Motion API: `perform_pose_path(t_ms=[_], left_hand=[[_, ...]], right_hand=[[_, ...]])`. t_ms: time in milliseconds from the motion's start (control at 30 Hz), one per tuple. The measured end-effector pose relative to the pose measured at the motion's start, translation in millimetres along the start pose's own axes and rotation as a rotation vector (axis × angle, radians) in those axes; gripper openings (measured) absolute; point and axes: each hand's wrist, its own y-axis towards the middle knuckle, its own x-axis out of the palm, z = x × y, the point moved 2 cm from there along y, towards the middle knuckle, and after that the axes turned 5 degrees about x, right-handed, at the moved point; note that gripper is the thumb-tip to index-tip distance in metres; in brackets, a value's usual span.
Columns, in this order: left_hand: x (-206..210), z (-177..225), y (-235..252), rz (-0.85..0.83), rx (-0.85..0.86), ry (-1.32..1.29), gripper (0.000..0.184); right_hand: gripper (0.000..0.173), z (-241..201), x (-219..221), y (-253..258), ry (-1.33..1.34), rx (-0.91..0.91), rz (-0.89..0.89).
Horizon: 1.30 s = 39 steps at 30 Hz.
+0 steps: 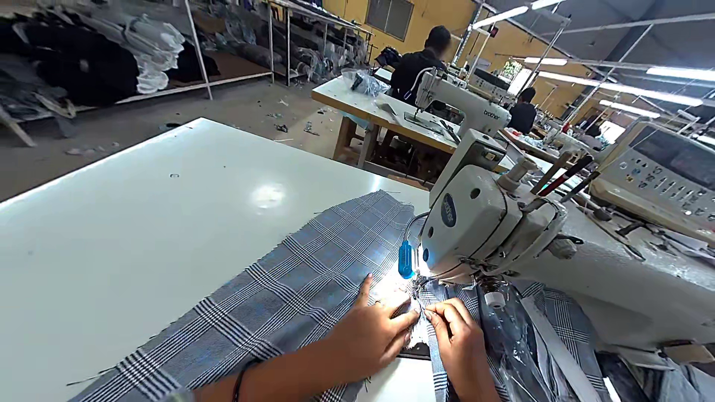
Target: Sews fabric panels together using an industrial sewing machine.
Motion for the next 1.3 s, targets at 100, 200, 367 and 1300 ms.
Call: perform_pose_path(t_ms=[100,200,367,1300], left_hand=[[-14.3,-14.4,0.9,-0.158,0.099,-0.005,0.048],[-18.6,-28.2,4.5,-0.183,0.243,0.0,0.048],[-24.2,-40.0,10.3,-0.191,0.388,-0.016,0.044],[-10.0,-32.2,6.8,0.069,0.395,0.27,0.042]], right_hand=[[0.012,-1.4,1.8,-1.4,-0.044,-0.064,-0.031],[0.012,-2.5,3.3,-3.6,-0.066,-0.087,-0.073],[0.012,-2.4,5.1,-4.0,-0.044,-0.063,-0.115],[0.072,-45.4,-28.2,-48.8,0.396,0.502,-0.293]])
